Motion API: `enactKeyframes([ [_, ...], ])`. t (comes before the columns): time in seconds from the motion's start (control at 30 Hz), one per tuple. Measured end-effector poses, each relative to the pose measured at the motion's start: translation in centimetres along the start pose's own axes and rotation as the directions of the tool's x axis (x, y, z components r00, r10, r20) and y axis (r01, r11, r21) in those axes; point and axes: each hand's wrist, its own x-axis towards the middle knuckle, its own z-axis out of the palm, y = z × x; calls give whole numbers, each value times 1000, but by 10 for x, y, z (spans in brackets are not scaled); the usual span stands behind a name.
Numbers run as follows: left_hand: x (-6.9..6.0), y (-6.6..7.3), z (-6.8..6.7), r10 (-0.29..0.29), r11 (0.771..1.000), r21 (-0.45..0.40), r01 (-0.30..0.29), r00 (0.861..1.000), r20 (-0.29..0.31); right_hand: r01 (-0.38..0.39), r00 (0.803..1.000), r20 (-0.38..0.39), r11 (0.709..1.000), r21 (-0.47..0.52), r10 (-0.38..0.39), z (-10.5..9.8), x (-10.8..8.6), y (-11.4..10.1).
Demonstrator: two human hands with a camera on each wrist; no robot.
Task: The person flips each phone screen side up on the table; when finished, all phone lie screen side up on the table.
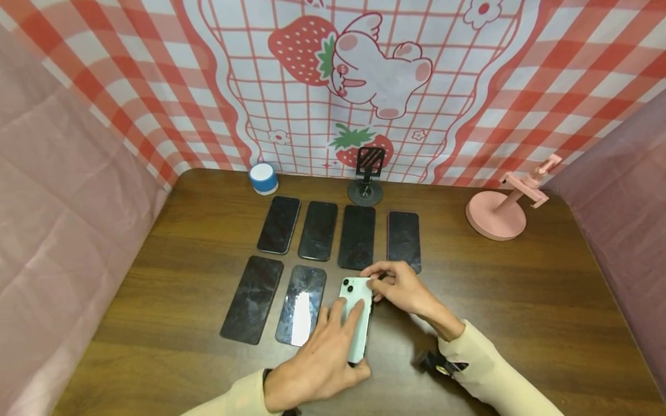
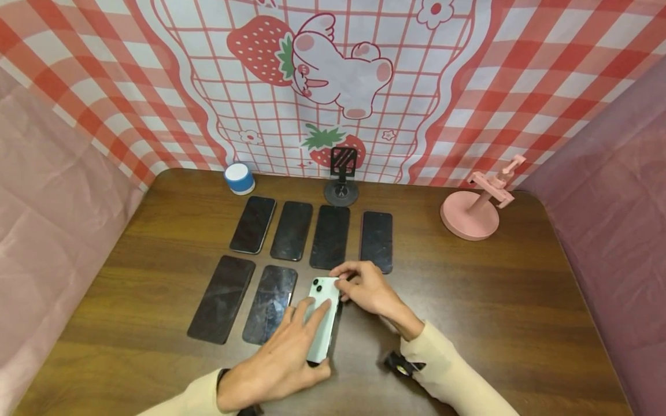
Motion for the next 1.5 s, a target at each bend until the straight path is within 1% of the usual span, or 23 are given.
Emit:
enactKeyframes([
  [0.13, -1, -1, -1, -15, 998, -54, 15, 1000, 0, -36, 999, 23, 995, 96, 34, 0, 0, -1],
  [0.27, -3, -2, -2, -30, 995, -91, 30, 1000, 0, -63, 998, 44, 976, 207, 55, 1, -1, 1],
  [0.37, -4, -2, -3, -42, 993, -107, 42, 999, -4, -63, 998, 45, 960, 274, 53, 3, -1, 2],
  [0.5, -4, -3, -4, -50, 991, -126, 48, 999, -12, -45, 999, 28, 946, 321, 38, 5, -2, 4],
  [0.57, -4, -3, -6, -46, 989, -141, 44, 999, -14, -34, 999, 25, 947, 320, 27, 7, -2, 5],
  [0.67, -4, -4, -8, -32, 986, -166, 29, 999, -16, -25, 999, 41, 951, 309, 13, 8, -2, 7],
  [0.87, -3, -6, -11, -16, 977, -214, 14, 1000, -10, -1, 998, 67, 966, 260, -17, 11, -4, 10],
  [0.97, -3, -7, -12, -19, 971, -240, 17, 1000, -7, 2, 997, 71, 971, 241, -20, 12, -4, 12],
  [1.07, -2, -9, -12, -13, 965, -261, 7, 1000, -21, -1, 998, 67, 974, 226, -15, 12, -5, 13],
  [1.17, -1, -12, -12, 5, 946, -323, -18, 999, -39, -13, 998, 58, 977, 211, 1, 11, -6, 15],
  [1.3, 0, -16, -12, 28, 900, -433, -51, 998, -58, -37, 999, 43, 981, 192, 30, 10, -8, 16],
  [1.33, 0, -17, -12, 32, 892, -449, -57, 997, -63, -44, 999, 36, 982, 185, 37, 10, -8, 15],
  [1.4, 0, -19, -13, 32, 880, -471, -60, 997, -66, -46, 999, 19, 986, 160, 43, 9, -8, 15],
  [1.5, 1, -22, -13, 26, 869, -492, -52, 998, -60, -50, 999, -14, 992, 120, 52, 10, -9, 13],
])
